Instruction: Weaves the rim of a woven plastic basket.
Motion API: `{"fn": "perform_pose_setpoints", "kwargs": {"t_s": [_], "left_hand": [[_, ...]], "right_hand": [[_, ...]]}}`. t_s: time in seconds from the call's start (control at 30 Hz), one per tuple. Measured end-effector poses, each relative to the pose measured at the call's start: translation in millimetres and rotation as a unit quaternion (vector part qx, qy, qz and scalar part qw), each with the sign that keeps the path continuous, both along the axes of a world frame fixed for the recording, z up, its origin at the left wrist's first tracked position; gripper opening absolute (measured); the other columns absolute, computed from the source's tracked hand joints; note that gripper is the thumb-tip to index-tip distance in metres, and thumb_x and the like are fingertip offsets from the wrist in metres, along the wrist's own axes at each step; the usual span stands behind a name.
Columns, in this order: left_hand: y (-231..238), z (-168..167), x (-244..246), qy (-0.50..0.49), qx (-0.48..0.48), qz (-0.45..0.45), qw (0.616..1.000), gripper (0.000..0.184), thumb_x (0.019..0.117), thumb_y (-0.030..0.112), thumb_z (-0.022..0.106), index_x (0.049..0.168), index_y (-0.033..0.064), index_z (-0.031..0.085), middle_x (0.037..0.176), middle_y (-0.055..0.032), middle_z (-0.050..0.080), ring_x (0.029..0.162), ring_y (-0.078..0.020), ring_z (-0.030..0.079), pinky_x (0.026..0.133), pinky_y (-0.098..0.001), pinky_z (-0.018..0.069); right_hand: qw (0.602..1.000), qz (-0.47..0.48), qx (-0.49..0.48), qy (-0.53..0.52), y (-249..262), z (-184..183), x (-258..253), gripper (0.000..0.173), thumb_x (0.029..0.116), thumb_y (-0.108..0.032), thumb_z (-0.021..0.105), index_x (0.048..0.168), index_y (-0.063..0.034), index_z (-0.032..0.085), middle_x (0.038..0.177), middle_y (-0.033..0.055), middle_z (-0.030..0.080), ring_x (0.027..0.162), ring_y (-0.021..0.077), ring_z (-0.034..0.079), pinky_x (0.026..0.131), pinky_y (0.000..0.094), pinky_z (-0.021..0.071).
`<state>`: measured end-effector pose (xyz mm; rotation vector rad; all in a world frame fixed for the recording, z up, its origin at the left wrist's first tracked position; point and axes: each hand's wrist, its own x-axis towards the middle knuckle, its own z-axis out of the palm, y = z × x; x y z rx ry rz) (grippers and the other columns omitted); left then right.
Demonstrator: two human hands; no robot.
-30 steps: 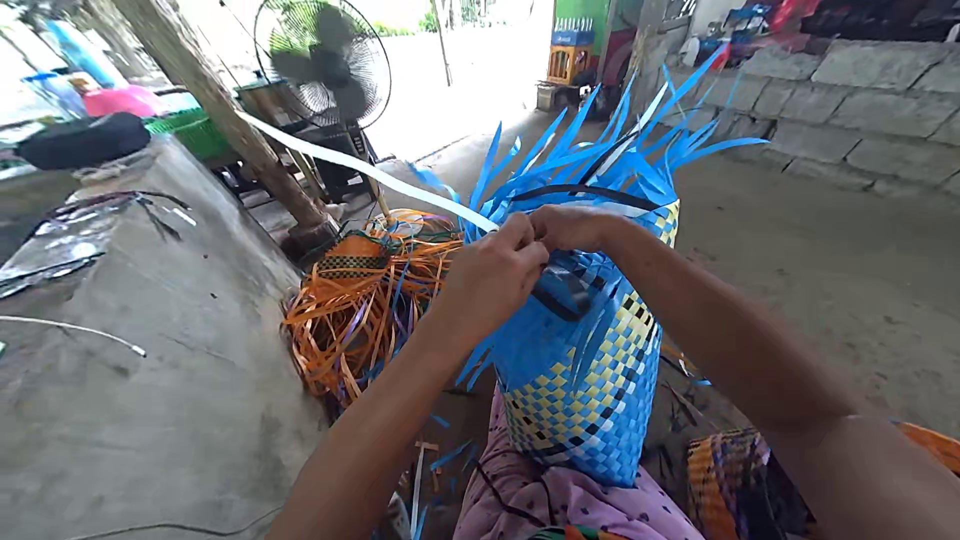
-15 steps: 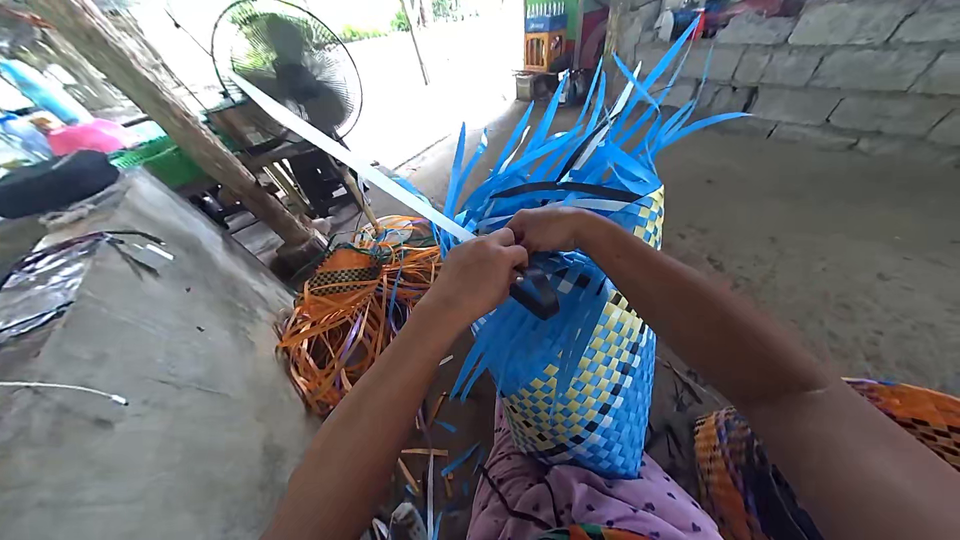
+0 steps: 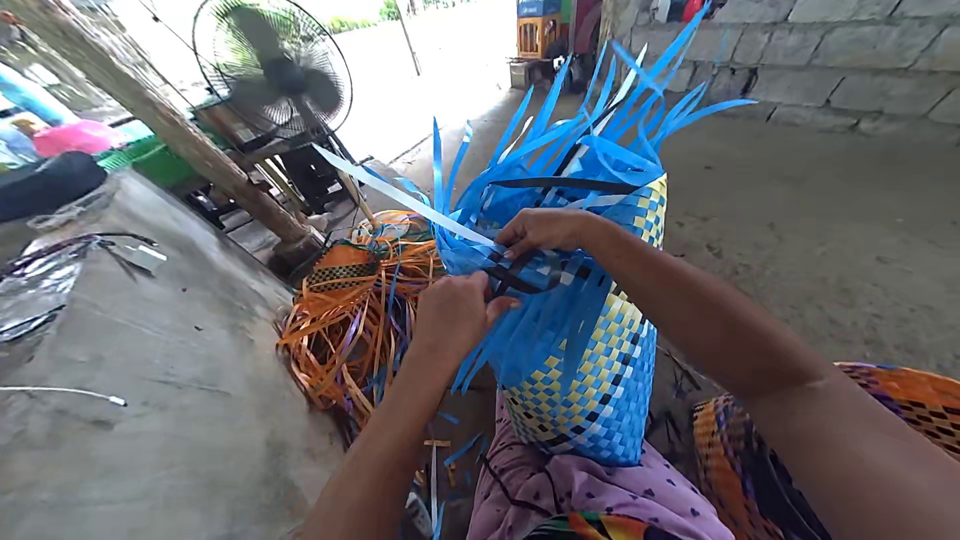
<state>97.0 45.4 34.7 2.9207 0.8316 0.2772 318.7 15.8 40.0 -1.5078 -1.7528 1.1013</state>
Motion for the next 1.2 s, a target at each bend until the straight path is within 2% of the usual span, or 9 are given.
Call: {"fn": "perform_pose_setpoints", "kwargs": {"t_s": [0.1,0.23,0.37,0.47,0.6,0.73,0.8,0.9,1.2], "left_hand": [[7,-45,-2,-0.177,0.031,-0.064,0.982,0.045,0.0983,0.039,0.064,0.071,0.0031,0.067,0.062,-0.0087,0.061,0.07,-0.028,0.064,0.072,-0.0473,0.0508],[17,-88,-34,-0.278,-0.115,-0.158,0.94,0.044,0.1013,0.031,0.059,0.065,0.006,0.058,0.065,-0.0017,0.054,0.084,-0.0173,0.056,0.089,-0.0372,0.0406],[27,-131,-89,-0.278,-0.155,-0.142,0.937,0.043,0.1018,0.03,0.056,0.064,0.0096,0.053,0.061,0.0032,0.048,0.079,-0.0104,0.052,0.085,-0.0313,0.0389],[30,-143,-120,-0.291,-0.17,-0.104,0.936,0.043,0.1026,0.03,0.053,0.064,0.0111,0.053,0.061,0.0067,0.047,0.078,-0.0049,0.051,0.083,-0.0256,0.0382],[21,-145,-140,-0.325,-0.17,-0.091,0.926,0.046,0.104,0.036,0.054,0.064,0.014,0.05,0.062,0.0082,0.044,0.076,-0.001,0.048,0.078,-0.019,0.0381],[20,-143,-140,-0.331,-0.166,-0.063,0.927,0.046,0.1036,0.039,0.054,0.065,0.0132,0.052,0.065,0.0085,0.047,0.078,0.0002,0.05,0.078,-0.0176,0.039],[27,-141,-138,-0.316,-0.17,-0.052,0.932,0.042,0.1016,0.034,0.055,0.079,0.0025,0.07,0.083,-0.001,0.062,0.092,-0.0045,0.056,0.086,-0.0215,0.0443],[31,-118,-116,-0.293,-0.153,-0.086,0.94,0.026,0.0998,0.016,0.055,0.106,0.0017,0.076,0.106,-0.0098,0.068,0.098,-0.0083,0.063,0.089,-0.025,0.0528],[24,-22,-25,-0.301,-0.065,-0.189,0.932,0.008,0.0926,0.009,0.068,0.095,0.0031,0.073,0.089,-0.004,0.072,0.078,-0.0066,0.067,0.074,-0.0243,0.0571]], "right_hand": [[1.0,0.0,0.01,-0.003,-4,4,-7,0.018,0.1023,-0.002,0.056,0.113,0.0062,0.067,0.097,0.0095,0.068,0.082,0.0057,0.061,0.08,0.024,0.0516],[0.998,0.017,0.027,0.046,-9,-8,-1,0.02,0.1036,-0.002,0.053,0.117,0.0066,0.065,0.095,0.0076,0.067,0.081,0.0029,0.06,0.077,0.0204,0.0515],[0.996,0.01,0.058,0.068,-10,-22,19,0.02,0.1047,-0.012,0.051,0.106,0.0023,0.065,0.084,-0.0007,0.061,0.074,-0.0003,0.057,0.072,0.0194,0.0487],[0.996,0.03,0.082,-0.009,-11,-24,19,0.037,0.0971,-0.015,0.064,0.127,0.0069,0.06,0.11,0.0137,0.066,0.096,0.0116,0.062,0.089,0.0298,0.0509],[0.988,-0.013,0.108,-0.108,-1,-27,13,0.041,0.0895,-0.02,0.08,0.121,0.0023,0.066,0.114,0.0183,0.069,0.106,0.0249,0.065,0.096,0.0447,0.0509],[0.987,-0.016,0.109,-0.114,8,-29,17,0.032,0.0927,-0.017,0.076,0.116,0.0036,0.069,0.109,0.0174,0.07,0.101,0.0233,0.066,0.094,0.0424,0.0513],[0.996,-0.001,0.041,-0.075,2,-20,12,0.029,0.1005,-0.014,0.064,0.123,0.0054,0.065,0.113,0.0183,0.067,0.103,0.0209,0.063,0.096,0.0393,0.0492],[0.998,0.021,-0.058,-0.021,-5,-11,-4,0.03,0.1068,-0.014,0.052,0.13,0.0046,0.057,0.114,0.0169,0.064,0.099,0.0161,0.061,0.093,0.0345,0.0497],[0.997,0.024,-0.079,0.002,-9,-4,-23,0.021,0.1049,-0.003,0.051,0.124,0.004,0.057,0.106,0.0102,0.063,0.092,0.0071,0.059,0.086,0.0257,0.0498]]}}
